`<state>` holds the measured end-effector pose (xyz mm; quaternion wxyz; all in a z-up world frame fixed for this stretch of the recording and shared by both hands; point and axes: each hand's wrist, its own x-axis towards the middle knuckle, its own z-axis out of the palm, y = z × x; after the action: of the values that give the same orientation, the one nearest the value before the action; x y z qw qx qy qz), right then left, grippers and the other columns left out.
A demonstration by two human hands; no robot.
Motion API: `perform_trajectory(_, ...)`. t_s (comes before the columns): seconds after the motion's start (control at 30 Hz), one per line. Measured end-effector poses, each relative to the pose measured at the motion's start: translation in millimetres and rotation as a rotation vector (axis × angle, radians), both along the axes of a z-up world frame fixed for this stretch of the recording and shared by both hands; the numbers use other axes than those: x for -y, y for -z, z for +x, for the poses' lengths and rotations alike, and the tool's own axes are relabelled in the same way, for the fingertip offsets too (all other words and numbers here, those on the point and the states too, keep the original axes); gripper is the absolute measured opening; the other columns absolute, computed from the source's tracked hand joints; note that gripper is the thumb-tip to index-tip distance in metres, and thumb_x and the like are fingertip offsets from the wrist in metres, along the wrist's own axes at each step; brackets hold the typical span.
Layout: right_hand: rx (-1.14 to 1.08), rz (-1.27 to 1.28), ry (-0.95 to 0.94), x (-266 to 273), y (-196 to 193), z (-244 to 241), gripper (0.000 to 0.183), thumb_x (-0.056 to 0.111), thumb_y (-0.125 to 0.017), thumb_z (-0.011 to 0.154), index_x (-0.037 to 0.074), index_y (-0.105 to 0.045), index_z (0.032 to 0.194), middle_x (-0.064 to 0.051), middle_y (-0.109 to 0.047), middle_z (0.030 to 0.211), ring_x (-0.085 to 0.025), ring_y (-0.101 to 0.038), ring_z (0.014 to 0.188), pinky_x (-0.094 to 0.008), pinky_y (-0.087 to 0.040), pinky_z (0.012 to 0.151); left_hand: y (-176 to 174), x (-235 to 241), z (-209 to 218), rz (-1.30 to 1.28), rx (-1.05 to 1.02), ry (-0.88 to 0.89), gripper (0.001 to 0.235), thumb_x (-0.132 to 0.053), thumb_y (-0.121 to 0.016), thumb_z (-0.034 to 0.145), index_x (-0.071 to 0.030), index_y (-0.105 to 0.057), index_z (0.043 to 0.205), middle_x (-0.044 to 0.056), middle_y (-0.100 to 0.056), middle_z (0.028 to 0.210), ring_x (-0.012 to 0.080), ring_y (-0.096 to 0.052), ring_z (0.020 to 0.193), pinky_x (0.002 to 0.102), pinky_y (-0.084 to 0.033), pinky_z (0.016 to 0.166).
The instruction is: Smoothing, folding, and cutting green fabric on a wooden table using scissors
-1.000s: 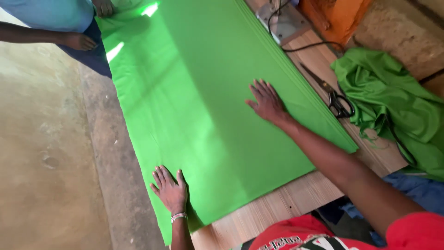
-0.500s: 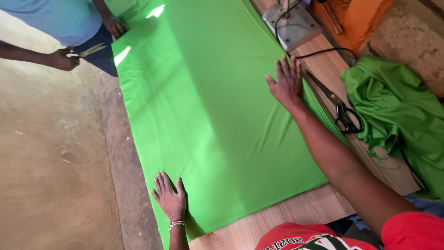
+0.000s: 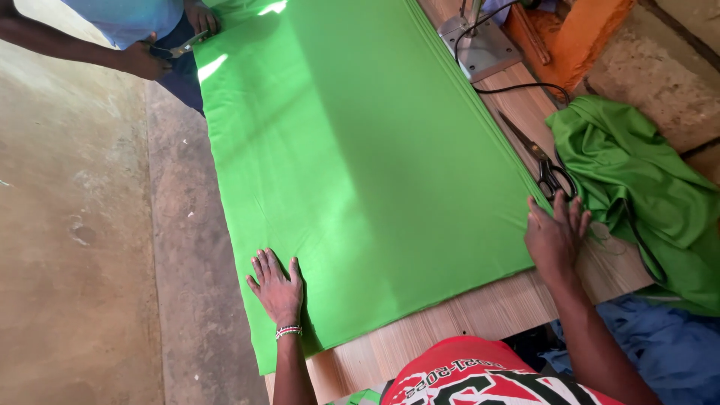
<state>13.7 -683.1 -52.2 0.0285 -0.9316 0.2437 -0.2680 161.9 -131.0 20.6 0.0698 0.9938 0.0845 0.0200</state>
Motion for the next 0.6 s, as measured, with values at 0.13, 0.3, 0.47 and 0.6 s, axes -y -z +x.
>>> perform_trajectory(0.13,0.019,0.019,0.109,-11,10,-58,0.034,0.028,-0.072,0.103,0.032,-0.077,0.136,-0.024,-0.069,0.145,-0.049,-0.056,0.143,-0.060,-0.031,0.124,4,-4,2,-0.023,0.008,0.005,0.078,-0.071,-0.024,0.105,-0.019,-0.032,0.164,0.005,-0.030,0.171,0.0226,-0.021,0.160,0.052,-0.009,0.130)
perform_trajectory(0.3,0.138,-0.078,0.191,-20,24,-70,0.018,0.025,-0.082,0.094,0.026,-0.085,0.112,-0.018,-0.073,0.147,-0.043,-0.056,0.147,-0.053,-0.030,0.125,0,-2,-1,-0.027,0.040,0.023,0.075,-0.066,-0.028,0.107,-0.016,-0.036,0.162,0.009,-0.033,0.170,0.0259,-0.025,0.158,0.054,-0.012,0.128)
perform_trajectory(0.47,0.269,-0.003,0.000,-85,-42,-34,0.018,0.015,-0.079,0.093,0.013,-0.083,0.111,-0.020,-0.068,0.150,-0.047,-0.054,0.143,-0.054,-0.034,0.118,-1,-2,-3,-0.048,0.087,0.011,0.073,-0.061,-0.035,0.106,-0.013,-0.039,0.161,0.012,-0.037,0.167,0.0287,-0.029,0.157,0.057,-0.015,0.127)
perform_trajectory(0.6,0.235,0.197,-0.253,-131,-49,-6,0.025,0.014,-0.071,0.097,0.005,-0.078,0.120,-0.028,-0.065,0.144,-0.052,-0.054,0.137,-0.057,-0.038,0.115,-1,-4,-3,-0.082,0.110,0.037,0.070,-0.059,-0.037,0.106,-0.012,-0.042,0.158,0.012,-0.039,0.166,0.0292,-0.031,0.156,0.056,-0.014,0.127)
